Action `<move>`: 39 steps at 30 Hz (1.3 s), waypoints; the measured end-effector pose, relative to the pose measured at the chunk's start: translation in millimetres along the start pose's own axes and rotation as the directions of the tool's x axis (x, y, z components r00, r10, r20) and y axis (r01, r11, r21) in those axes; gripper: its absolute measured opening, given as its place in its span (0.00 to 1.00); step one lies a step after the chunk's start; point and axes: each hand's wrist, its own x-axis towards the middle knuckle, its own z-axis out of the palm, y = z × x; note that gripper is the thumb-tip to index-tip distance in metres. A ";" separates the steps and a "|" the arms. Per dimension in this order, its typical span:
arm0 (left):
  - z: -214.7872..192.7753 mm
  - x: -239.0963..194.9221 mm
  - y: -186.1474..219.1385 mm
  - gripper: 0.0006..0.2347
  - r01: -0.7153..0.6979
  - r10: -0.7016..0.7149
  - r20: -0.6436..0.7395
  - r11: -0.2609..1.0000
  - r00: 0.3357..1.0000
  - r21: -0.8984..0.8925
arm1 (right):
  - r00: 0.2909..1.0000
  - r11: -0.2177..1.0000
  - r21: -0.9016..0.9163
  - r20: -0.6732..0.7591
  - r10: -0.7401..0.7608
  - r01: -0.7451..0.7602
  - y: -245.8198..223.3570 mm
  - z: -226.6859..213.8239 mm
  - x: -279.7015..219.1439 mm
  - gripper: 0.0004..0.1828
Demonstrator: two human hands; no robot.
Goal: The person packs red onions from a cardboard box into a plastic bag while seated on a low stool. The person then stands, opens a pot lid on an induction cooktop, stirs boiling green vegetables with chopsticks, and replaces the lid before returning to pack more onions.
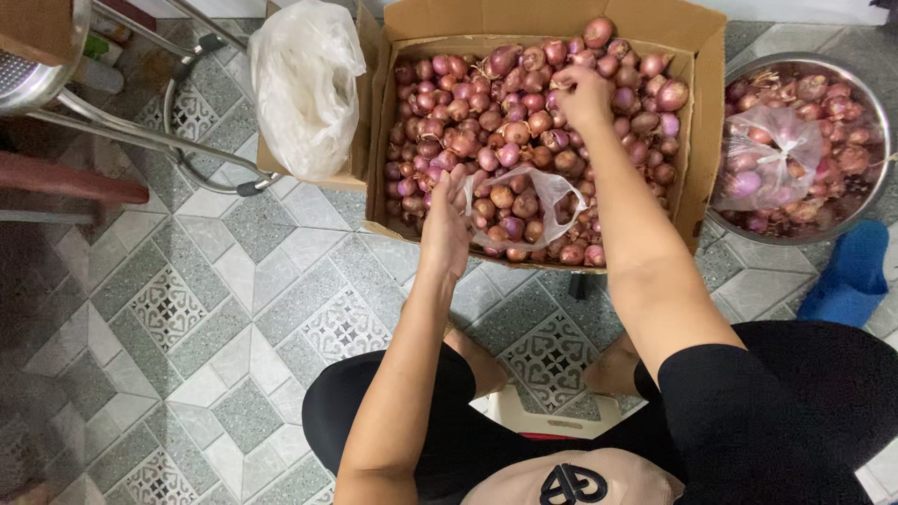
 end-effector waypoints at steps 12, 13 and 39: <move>-0.8 3.4 -2.3 0.33 0.008 -0.009 -0.014 1.000 1.000 -0.003 | 0.980 0.905 -0.425 0.168 0.107 -0.026 -6.5 -0.6 -21.5 0.17; -1.3 3.0 -2.3 0.33 0.010 -0.010 -0.012 1.000 1.000 0.001 | 0.977 0.974 -0.171 0.129 0.172 -0.149 -8.6 -2.7 -23.5 0.17; 0.5 0.7 -1.4 0.31 0.003 -0.003 -0.009 1.000 1.000 -0.010 | 0.983 0.857 -0.508 0.099 0.157 -0.086 -15.1 48.1 28.8 0.23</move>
